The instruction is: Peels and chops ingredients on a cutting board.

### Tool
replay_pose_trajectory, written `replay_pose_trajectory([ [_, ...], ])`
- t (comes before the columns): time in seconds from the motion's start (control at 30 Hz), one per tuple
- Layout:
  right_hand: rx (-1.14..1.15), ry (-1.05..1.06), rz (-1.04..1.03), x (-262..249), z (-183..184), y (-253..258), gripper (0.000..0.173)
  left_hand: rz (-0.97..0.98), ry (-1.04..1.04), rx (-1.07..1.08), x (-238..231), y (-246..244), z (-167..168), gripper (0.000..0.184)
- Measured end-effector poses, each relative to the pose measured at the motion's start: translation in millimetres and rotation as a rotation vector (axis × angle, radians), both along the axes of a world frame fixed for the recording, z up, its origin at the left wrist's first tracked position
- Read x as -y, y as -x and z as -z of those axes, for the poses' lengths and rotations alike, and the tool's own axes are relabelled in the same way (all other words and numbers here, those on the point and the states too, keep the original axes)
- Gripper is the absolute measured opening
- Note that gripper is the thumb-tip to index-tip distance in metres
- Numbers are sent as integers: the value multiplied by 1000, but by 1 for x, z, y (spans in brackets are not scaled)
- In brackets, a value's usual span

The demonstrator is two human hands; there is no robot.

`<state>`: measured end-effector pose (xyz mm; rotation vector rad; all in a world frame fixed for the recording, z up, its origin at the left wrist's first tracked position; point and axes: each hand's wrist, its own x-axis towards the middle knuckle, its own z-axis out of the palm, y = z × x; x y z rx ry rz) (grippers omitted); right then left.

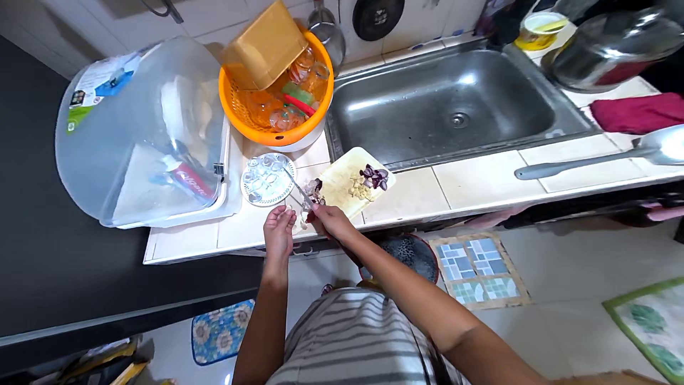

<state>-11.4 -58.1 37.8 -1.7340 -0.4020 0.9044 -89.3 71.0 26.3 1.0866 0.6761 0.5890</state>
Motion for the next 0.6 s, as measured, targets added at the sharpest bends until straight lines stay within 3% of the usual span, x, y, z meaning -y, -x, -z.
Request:
replay_pose_trajectory([
  [0.4, -6, 3, -2, -6, -2, 1, 46, 54, 30, 62, 9, 5, -7, 16],
  [0.6, 41, -59, 18, -8, -5, 5, 34, 41, -9, 39, 14, 3, -6, 15],
])
